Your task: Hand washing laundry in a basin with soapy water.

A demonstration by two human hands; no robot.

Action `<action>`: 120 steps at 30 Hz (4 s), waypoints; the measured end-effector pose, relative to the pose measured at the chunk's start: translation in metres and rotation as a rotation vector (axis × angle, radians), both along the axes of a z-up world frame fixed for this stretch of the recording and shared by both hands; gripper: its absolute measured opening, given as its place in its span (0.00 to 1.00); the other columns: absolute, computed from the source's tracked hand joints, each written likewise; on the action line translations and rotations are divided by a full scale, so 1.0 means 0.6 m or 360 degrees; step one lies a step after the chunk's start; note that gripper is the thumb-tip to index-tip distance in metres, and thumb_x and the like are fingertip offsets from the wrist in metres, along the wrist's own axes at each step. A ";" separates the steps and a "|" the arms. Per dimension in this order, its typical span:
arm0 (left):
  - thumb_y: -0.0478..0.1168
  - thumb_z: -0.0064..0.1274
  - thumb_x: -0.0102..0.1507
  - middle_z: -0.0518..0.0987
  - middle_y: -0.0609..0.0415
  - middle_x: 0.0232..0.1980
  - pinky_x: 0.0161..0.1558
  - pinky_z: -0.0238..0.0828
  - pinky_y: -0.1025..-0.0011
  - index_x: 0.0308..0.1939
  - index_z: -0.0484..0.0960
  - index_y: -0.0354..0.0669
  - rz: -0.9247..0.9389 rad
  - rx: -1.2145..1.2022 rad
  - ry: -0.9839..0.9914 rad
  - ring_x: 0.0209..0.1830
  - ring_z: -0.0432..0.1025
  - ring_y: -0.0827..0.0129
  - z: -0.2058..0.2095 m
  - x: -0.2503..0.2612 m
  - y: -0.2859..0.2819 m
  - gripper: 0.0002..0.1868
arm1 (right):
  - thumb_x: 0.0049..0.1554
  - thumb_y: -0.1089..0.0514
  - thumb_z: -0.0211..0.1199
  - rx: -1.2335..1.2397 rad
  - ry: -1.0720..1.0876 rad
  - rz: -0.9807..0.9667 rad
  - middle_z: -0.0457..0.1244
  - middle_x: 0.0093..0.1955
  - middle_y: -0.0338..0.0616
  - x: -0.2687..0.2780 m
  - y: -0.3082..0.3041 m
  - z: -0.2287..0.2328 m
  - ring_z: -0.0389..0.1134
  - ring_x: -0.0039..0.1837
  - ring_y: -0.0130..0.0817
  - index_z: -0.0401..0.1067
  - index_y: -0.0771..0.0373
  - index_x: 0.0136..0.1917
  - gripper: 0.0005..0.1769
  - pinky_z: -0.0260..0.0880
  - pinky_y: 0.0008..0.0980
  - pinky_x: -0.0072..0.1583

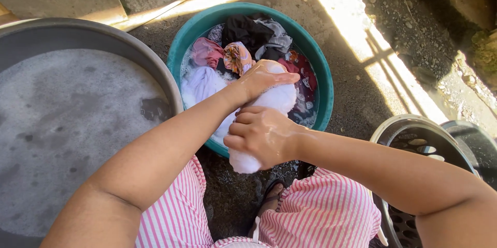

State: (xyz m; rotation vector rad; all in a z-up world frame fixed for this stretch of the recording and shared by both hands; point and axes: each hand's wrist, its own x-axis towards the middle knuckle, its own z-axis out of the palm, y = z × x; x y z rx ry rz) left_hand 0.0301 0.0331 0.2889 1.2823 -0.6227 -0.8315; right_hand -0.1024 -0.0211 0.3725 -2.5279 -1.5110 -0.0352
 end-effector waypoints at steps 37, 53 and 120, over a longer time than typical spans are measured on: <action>0.64 0.49 0.63 0.81 0.40 0.54 0.60 0.71 0.58 0.51 0.83 0.42 -0.0044 0.0943 -0.1521 0.57 0.76 0.49 -0.228 -0.033 -0.337 0.30 | 0.61 0.42 0.65 0.1248 -0.0125 -0.2513 0.63 0.70 0.56 -0.269 -0.436 -0.053 0.64 0.71 0.47 0.65 0.61 0.72 0.33 0.63 0.41 0.70; 0.44 0.46 0.69 0.47 0.40 0.81 0.71 0.54 0.45 0.67 0.74 0.68 -0.0093 0.1814 -0.1003 0.76 0.54 0.38 -0.599 -0.115 -0.058 0.22 | 0.54 0.58 0.53 -0.0383 0.1235 -0.1905 0.65 0.65 0.62 0.093 -0.260 -0.465 0.67 0.68 0.54 0.76 0.65 0.59 0.22 0.68 0.49 0.66; 0.42 0.69 0.48 0.82 0.40 0.48 0.54 0.76 0.65 0.46 0.82 0.33 0.0757 -0.0353 -0.1576 0.48 0.80 0.54 0.010 -0.083 -0.009 0.25 | 0.64 0.27 0.58 0.2991 0.3160 -0.0370 0.50 0.83 0.58 0.110 -0.161 -0.348 0.52 0.80 0.57 0.47 0.54 0.85 0.49 0.52 0.65 0.75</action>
